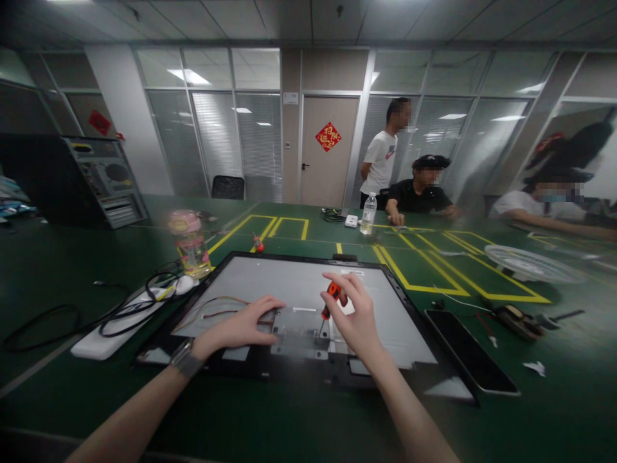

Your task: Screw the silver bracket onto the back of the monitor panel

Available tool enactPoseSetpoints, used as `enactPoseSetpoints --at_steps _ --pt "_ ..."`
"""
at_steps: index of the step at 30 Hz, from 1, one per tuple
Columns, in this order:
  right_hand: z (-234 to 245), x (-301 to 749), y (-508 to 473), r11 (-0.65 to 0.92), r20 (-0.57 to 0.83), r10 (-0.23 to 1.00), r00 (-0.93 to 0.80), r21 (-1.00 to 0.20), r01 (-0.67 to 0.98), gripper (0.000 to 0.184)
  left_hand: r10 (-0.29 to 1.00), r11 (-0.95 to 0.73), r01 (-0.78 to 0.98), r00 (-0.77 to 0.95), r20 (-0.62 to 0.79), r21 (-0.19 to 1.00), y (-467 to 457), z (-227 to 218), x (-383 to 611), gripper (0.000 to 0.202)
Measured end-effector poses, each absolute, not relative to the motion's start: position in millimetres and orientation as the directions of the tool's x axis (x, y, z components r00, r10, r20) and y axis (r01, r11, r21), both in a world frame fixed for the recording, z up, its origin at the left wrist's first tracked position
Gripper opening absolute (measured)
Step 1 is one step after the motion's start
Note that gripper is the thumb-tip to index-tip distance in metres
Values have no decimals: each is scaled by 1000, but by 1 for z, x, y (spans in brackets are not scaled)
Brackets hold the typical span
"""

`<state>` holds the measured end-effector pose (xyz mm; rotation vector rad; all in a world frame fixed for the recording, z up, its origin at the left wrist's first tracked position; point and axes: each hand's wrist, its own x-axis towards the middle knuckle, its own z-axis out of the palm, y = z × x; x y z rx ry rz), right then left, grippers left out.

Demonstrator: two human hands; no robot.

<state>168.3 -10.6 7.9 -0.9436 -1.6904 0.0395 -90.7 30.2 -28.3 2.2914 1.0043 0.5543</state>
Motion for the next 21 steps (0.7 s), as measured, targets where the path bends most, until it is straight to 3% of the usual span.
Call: enactPoseSetpoints --at_steps 7,14,21 --pt "7 172 -11 706 780 617 -103 -491 510 30 763 -556 538 633 131 633 32 -30 -92 64" --pt "8 169 -11 692 813 578 -71 -442 571 25 759 -565 531 634 146 632 32 -31 -91 63" --pt "5 172 -9 707 780 617 -106 -489 511 31 769 -554 546 625 135 629 32 -31 -92 63"
